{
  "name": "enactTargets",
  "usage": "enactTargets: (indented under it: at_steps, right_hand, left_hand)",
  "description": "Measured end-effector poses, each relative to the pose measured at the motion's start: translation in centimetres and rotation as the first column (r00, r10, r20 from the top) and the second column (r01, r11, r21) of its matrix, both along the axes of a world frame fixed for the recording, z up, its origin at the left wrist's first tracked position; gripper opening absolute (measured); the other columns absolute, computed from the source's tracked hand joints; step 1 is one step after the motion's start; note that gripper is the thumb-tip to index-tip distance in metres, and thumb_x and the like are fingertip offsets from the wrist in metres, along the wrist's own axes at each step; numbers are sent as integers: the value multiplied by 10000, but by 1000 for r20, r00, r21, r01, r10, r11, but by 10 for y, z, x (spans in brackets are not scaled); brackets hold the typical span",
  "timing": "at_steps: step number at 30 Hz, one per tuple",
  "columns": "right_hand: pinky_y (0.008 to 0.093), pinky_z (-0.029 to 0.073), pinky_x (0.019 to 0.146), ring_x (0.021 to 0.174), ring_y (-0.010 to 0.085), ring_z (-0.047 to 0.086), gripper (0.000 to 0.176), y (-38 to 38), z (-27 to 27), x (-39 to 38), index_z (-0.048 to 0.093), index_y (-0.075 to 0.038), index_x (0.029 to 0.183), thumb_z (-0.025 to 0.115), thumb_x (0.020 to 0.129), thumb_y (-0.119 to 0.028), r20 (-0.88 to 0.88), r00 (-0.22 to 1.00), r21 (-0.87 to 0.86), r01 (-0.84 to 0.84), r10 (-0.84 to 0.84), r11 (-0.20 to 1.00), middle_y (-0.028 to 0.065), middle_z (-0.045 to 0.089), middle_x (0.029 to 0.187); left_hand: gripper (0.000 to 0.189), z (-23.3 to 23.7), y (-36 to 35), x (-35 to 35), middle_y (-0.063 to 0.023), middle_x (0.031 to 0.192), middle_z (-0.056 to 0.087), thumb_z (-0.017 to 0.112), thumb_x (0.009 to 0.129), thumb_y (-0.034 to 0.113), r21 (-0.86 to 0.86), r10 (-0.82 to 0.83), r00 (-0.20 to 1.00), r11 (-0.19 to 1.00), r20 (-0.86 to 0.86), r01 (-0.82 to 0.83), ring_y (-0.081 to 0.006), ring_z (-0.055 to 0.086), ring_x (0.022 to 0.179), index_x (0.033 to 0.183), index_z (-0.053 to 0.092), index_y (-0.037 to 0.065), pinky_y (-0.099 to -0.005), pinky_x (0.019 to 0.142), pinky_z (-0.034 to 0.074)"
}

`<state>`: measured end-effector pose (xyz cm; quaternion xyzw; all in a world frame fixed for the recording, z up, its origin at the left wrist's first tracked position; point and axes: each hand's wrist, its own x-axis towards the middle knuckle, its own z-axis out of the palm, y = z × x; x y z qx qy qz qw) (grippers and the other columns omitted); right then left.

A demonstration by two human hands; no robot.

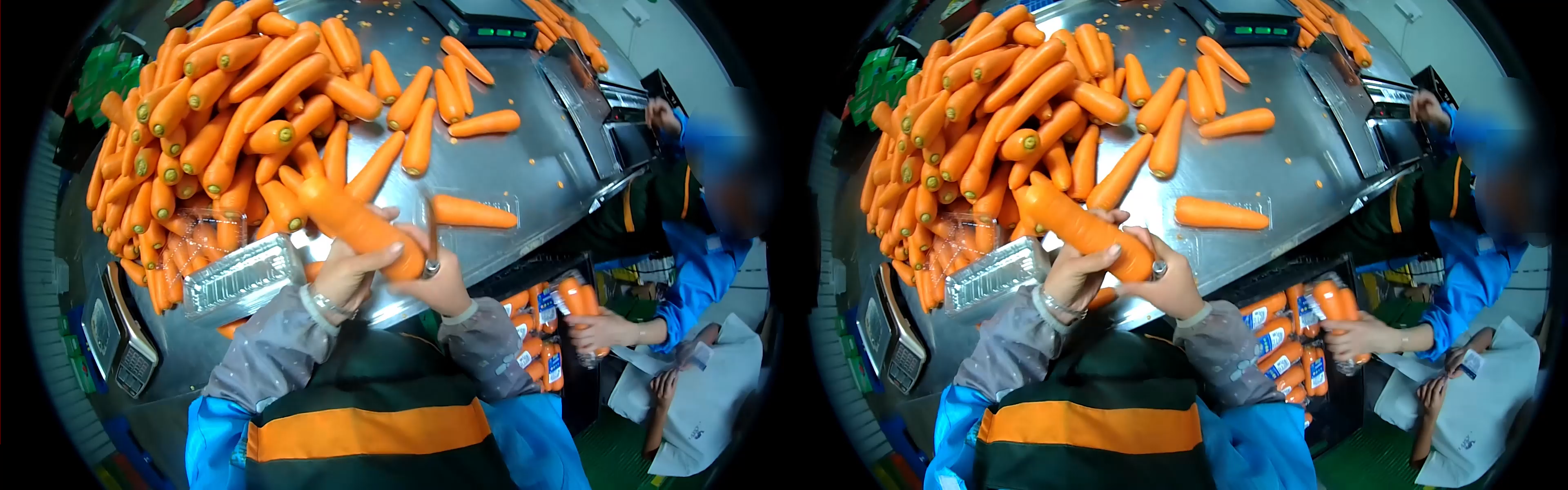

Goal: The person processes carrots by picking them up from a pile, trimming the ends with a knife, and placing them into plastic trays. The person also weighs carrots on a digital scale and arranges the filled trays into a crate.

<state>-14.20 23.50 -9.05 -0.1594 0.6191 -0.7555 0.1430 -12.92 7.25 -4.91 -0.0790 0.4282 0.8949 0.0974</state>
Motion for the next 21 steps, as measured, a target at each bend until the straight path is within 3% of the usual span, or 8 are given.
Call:
enactTargets:
  at_steps: [1,2,5,7,12,16,19,21]
  right_hand:
    - [317,416,944,1092,182,525,721,3,-1,-4,476,18,1263,824,641,-96,3,1000,97,14,-15,995,114,576,1148]
    - [300,421,927,1057,147,522,685,8,7,-8,506,24,1228,829,639,-107,89,994,6,56,-56,998,75,571,1120]
    - [300,454,911,1022,156,567,599,52,11,-50,534,9,1175,795,637,-39,26,997,-6,75,-75,997,76,587,1129]
    - [285,469,877,953,148,593,554,93,9,-83,582,-7,1131,748,608,66,55,986,217,141,-157,966,68,619,1062]
    - [269,458,879,914,154,599,548,156,-26,-140,608,5,1100,721,576,121,175,970,446,76,-171,892,55,628,1021]
    - [273,440,903,956,176,583,544,166,-47,-151,631,-22,1089,699,575,141,129,985,638,5,-114,770,47,626,1029]
    - [283,419,938,1005,190,565,566,170,-56,-155,625,-39,1114,700,578,130,166,985,655,-81,-39,751,50,616,1070]
    - [284,407,954,1024,182,554,573,166,-50,-159,617,-22,1117,715,569,117,121,991,705,-131,64,697,50,604,1105]
  left_hand:
    - [505,1,9,-6,-95,1230,429,705,766,61,-6,-18,1000,1000,-11,17,-208,418,1175,1180,417,74,-372,1023,329]
    - [743,11,15,-15,-145,1304,416,757,715,54,25,-89,996,996,25,88,-231,430,1209,1293,291,37,-390,999,362]
    - [894,-20,29,-29,-167,1350,384,779,697,104,-371,-154,982,923,-112,102,-260,367,1284,1362,186,35,-418,1032,330]
    - [865,-27,24,-35,-188,1322,417,793,678,161,-731,-399,915,642,-59,232,-300,348,1303,1357,268,51,-430,1049,311]
    - [751,-56,31,-40,-224,1266,454,764,696,191,-740,-309,941,600,137,305,-341,420,1232,1314,358,60,-385,1036,331]
    - [615,-66,41,-51,-186,1271,460,713,709,173,-907,-337,940,409,-52,96,-362,387,1243,1263,450,130,-438,1054,298]
    - [600,-73,64,-66,-166,1301,443,710,732,248,-932,-607,781,-176,-150,-316,-340,341,1294,1272,460,175,-497,1041,293]
    - [488,-80,77,-74,-134,1372,393,696,748,280,-937,-644,760,-201,-93,-284,-310,273,1341,1207,555,194,-545,1056,240]
